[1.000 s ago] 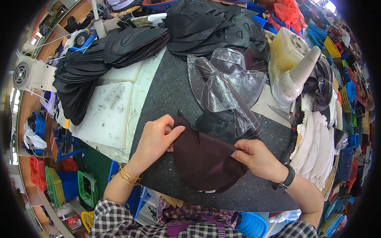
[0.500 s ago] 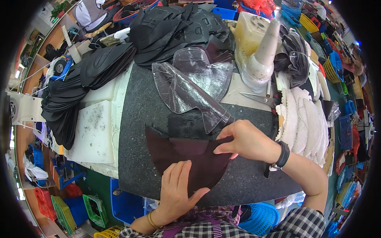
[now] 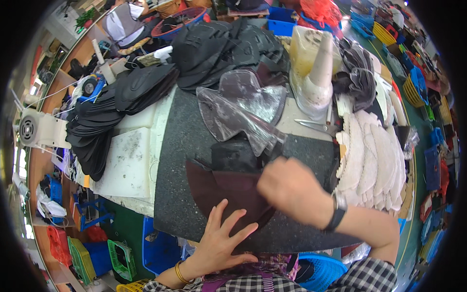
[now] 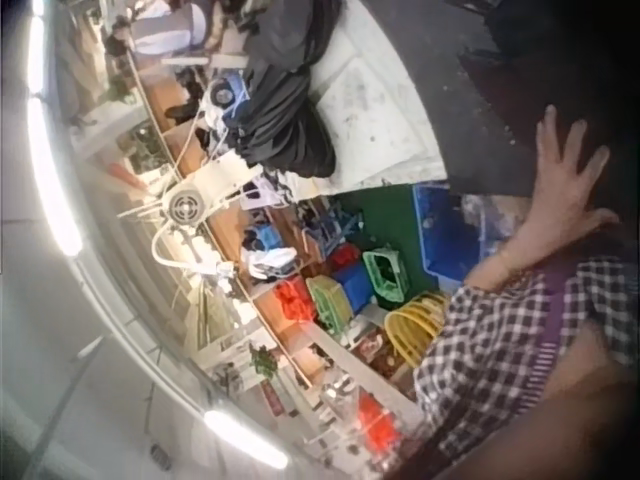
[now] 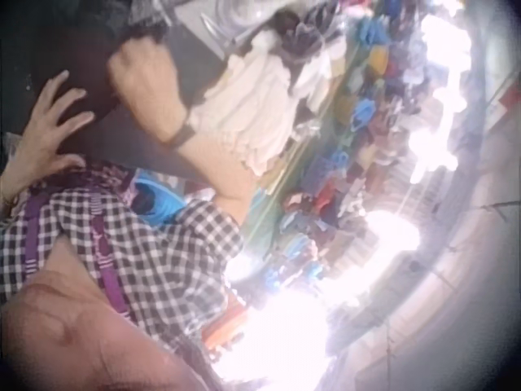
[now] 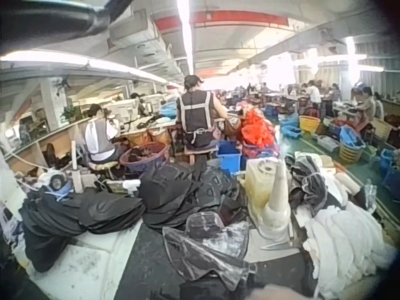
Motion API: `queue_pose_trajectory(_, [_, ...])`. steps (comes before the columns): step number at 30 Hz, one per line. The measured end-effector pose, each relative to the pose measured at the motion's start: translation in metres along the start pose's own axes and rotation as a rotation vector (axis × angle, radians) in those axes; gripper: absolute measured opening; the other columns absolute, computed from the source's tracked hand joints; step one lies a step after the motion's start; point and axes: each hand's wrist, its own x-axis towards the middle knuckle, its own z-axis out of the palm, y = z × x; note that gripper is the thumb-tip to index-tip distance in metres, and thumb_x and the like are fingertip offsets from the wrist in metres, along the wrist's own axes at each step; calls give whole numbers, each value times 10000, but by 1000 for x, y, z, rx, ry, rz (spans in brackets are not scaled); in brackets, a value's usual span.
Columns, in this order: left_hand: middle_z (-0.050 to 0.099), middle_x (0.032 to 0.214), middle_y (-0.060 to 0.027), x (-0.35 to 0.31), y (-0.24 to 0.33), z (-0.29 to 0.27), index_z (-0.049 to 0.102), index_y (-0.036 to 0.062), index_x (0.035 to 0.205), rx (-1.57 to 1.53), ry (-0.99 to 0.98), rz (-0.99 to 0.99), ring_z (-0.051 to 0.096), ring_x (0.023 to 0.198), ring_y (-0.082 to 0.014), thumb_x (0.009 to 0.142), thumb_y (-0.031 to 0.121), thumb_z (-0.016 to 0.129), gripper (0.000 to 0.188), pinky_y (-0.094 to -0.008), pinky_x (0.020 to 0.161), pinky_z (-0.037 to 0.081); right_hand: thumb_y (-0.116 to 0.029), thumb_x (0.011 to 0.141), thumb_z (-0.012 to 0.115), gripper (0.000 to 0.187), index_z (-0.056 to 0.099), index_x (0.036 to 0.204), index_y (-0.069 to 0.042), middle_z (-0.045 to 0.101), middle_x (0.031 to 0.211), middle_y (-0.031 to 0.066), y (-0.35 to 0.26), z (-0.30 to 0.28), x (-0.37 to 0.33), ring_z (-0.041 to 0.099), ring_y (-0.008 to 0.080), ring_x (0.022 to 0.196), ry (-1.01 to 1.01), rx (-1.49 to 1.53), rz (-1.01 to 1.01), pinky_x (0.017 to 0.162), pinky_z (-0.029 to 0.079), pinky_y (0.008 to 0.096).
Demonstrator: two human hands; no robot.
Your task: The person assembles shoe upper components by applying white lining pieces onto leather cutouts, peeling plastic backing off leather layers, and pressing the components together by hand.
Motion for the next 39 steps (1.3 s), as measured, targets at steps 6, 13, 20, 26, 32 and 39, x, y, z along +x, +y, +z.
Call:
queue_pose_trajectory(6, [591, 1143, -152, 19, -12, -21, 609, 63, 1097, -86, 73, -25, 500, 1150, -410, 721, 412, 762, 535, -503, 927, 445, -1, 758, 587, 305, 553, 1061, 4, 544, 1223, 180, 1, 14, 5, 626, 326, 921, 74, 404, 154, 728, 547, 393])
queue_pose_trajectory(13, [679, 821, -137, 210, -207, -115, 638, 18, 978, -12, 691, -8, 675, 792, -289, 906, 71, 526, 143, -353, 700, 509, -59, 753, 698, 437, 515, 1149, -46, 551, 1032, 155, 61, 4, 97, 595, 344, 889, 579, -51, 130, 762, 502, 399])
queue_pose_trajectory(20, [593, 1178, -206, 293, -266, -99, 544, 13, 1182, 582, 784, 32, 626, 1003, -327, 875, 274, 616, 409, -393, 831, 527, -59, 707, 693, 420, 573, 1109, -69, 542, 1115, 131, 115, -5, 132, 552, 301, 1053, 391, -434, 287, 870, 456, 415])
queue_pose_trajectory(26, [679, 838, -166, 284, -260, -141, 601, 40, 1048, 769, 578, 81, 670, 692, -315, 876, 141, 561, 203, -394, 596, 541, -286, 809, 667, 514, 523, 1242, -49, 525, 1322, 89, 121, 25, 215, 470, 220, 1260, 375, -441, -27, 1030, 351, 542])
queue_pose_trajectory(32, [570, 626, -19, 175, -134, -215, 651, -26, 1024, 121, 1148, 174, 466, 550, -62, 892, 199, 632, 261, -245, 501, 386, -614, 883, 501, 746, 471, 1321, -11, 444, 1412, 192, 128, 10, 219, 395, 290, 1339, 215, 23, 123, 1082, 259, 590])
queue_pose_trajectory(39, [662, 838, -85, 60, -54, -154, 592, -76, 1081, -859, 690, -100, 613, 555, -101, 924, 46, 560, 201, -220, 463, 476, -268, 945, 598, 371, 588, 1048, 88, 675, 867, 138, 2, -69, 75, 688, 192, 609, 174, 1496, 433, 535, 547, 255])
